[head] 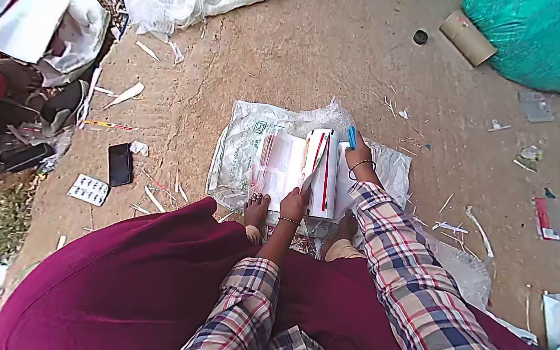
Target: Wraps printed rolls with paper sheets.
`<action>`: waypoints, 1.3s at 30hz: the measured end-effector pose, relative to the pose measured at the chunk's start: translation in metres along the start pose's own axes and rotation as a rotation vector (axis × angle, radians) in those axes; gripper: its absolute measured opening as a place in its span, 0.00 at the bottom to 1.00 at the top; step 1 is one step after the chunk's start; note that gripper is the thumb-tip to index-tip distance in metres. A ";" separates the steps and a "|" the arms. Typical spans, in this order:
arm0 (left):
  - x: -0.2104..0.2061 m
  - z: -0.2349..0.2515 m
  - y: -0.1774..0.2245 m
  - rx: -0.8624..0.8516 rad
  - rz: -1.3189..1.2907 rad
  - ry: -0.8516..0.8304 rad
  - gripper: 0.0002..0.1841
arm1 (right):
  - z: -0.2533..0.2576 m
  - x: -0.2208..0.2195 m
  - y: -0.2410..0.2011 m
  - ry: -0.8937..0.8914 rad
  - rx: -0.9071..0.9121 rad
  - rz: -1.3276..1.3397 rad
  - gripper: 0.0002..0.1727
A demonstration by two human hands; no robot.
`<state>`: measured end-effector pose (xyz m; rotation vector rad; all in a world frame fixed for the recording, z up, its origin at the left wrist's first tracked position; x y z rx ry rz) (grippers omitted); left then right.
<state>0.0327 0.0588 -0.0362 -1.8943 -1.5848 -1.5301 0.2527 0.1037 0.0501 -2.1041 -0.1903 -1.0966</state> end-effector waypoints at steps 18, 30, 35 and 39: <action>-0.031 0.053 -0.074 0.116 0.232 -0.185 0.31 | -0.047 -0.085 0.107 0.053 0.043 0.370 0.58; -0.002 0.071 -0.080 0.277 0.047 -0.157 0.24 | -0.044 -0.080 0.094 0.064 0.016 0.151 0.61; -0.017 0.067 -0.044 0.307 -0.058 -0.055 0.25 | -0.063 -0.070 0.060 0.085 -0.054 -0.128 0.58; -0.022 0.062 -0.004 0.206 -0.404 0.177 0.28 | -0.078 -0.071 0.048 0.108 -0.108 -0.222 0.52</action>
Point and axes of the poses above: each hand's wrist, its own z-axis towards the middle knuckle, its own x-axis out of the back of the hand, y = z × x, the point moved 3 cm from there along z, towards the middle knuckle, and after that the axes turned 5 degrees about z, right-handed, at the moved point
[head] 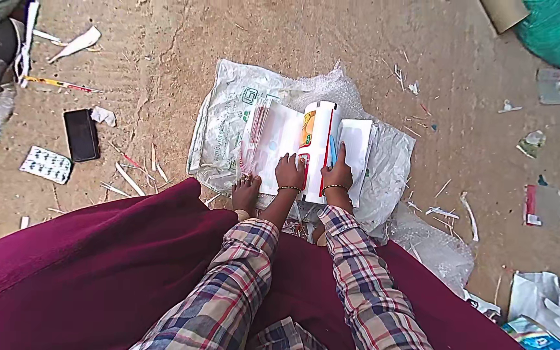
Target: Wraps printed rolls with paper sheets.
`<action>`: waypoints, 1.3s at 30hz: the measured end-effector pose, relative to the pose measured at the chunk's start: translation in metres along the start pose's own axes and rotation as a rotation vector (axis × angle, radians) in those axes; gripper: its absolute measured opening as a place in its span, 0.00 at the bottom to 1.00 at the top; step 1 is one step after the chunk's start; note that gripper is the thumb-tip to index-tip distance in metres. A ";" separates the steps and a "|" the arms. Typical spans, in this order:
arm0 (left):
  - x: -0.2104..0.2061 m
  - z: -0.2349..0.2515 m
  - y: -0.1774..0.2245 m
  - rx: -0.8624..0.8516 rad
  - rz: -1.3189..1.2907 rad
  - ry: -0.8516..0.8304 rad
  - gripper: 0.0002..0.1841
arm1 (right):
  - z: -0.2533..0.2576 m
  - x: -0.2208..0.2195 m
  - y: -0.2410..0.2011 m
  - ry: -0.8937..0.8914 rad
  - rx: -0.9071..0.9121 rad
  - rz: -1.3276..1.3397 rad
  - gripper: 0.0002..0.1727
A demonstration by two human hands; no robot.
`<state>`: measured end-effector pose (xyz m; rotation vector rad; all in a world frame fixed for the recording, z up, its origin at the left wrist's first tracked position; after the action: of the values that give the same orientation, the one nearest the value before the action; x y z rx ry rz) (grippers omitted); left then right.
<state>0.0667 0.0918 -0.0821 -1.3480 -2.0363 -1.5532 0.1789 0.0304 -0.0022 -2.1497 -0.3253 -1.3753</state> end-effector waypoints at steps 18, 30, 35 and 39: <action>-0.042 -0.027 0.014 -0.257 0.030 0.068 0.32 | 0.024 0.013 0.074 0.205 -0.046 0.039 0.38; -0.042 -0.028 0.033 -0.680 0.313 0.061 0.25 | 0.034 -0.014 0.093 0.378 0.202 0.364 0.33; -0.042 -0.025 0.028 -0.655 0.189 0.105 0.29 | 0.024 -0.002 0.069 0.158 0.229 0.319 0.43; -0.045 -0.024 0.023 -0.645 0.139 0.150 0.28 | 0.030 0.010 0.079 0.199 0.086 0.251 0.39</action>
<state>0.1008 0.0480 -0.0878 -1.4662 -1.3623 -2.2695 0.2443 -0.0170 -0.0285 -1.8915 -0.0348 -1.3878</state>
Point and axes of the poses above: each hand's wrist, its own z-axis towards the middle knuckle, its own x-axis out of the back of the hand, y = z × x, the point moved 3 cm from there along z, towards the middle knuckle, and after that the axes turned 5 degrees about z, right-handed, at the moved point
